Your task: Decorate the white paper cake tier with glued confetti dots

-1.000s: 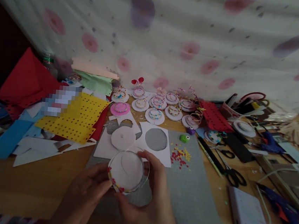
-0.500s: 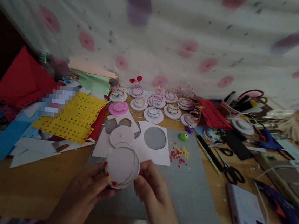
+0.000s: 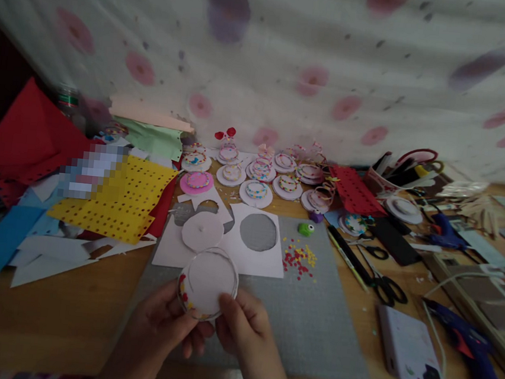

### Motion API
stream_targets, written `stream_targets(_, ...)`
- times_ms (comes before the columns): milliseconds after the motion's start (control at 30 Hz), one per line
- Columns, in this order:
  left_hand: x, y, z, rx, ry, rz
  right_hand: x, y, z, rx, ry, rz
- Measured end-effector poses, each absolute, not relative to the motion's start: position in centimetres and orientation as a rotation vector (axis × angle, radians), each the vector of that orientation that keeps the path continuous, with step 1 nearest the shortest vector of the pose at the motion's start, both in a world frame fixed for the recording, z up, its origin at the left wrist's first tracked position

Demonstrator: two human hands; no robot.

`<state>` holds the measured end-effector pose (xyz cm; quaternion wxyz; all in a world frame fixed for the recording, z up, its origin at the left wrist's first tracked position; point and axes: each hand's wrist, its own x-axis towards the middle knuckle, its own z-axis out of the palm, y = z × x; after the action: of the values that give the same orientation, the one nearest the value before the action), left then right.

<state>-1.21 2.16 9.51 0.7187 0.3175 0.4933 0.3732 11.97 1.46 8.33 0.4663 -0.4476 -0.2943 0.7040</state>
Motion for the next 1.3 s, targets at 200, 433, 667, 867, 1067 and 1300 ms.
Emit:
stream_targets(200, -0.3, 2.1, 5.5, 0.722, 1.009, 0.726, 14.3, 0.8, 5.1, -1.396, -0.803, 1.632)
stream_targets(433, -3.4, 3.8, 1.8, 1.237, 1.218, 0.8, 19.6, 1.9, 0.6, -1.502, -0.809, 1.634)
stream_targets(667, -5.4, 11.9, 1.4, 2.317, 1.504, 0.824, 20.7, 4.9, -1.0, -1.426, -0.919, 1.761)
stream_targets(867, -4.4, 15.9, 1.4, 2.406, 1.555, 0.541, 21.3, 4.7, -1.0, -1.361, -0.947, 1.797)
stream_targets(1067, -1.7, 13.3, 2.3, 2.395, 1.273, 0.611, 21.7, 6.5, 1.5, -1.299, -1.016, 1.843)
stream_targets(1300, -1.7, 12.7, 0.6, 2.308, 1.122, 0.564, 19.9, 10.6, 1.3, -1.331, -1.222, 1.9)
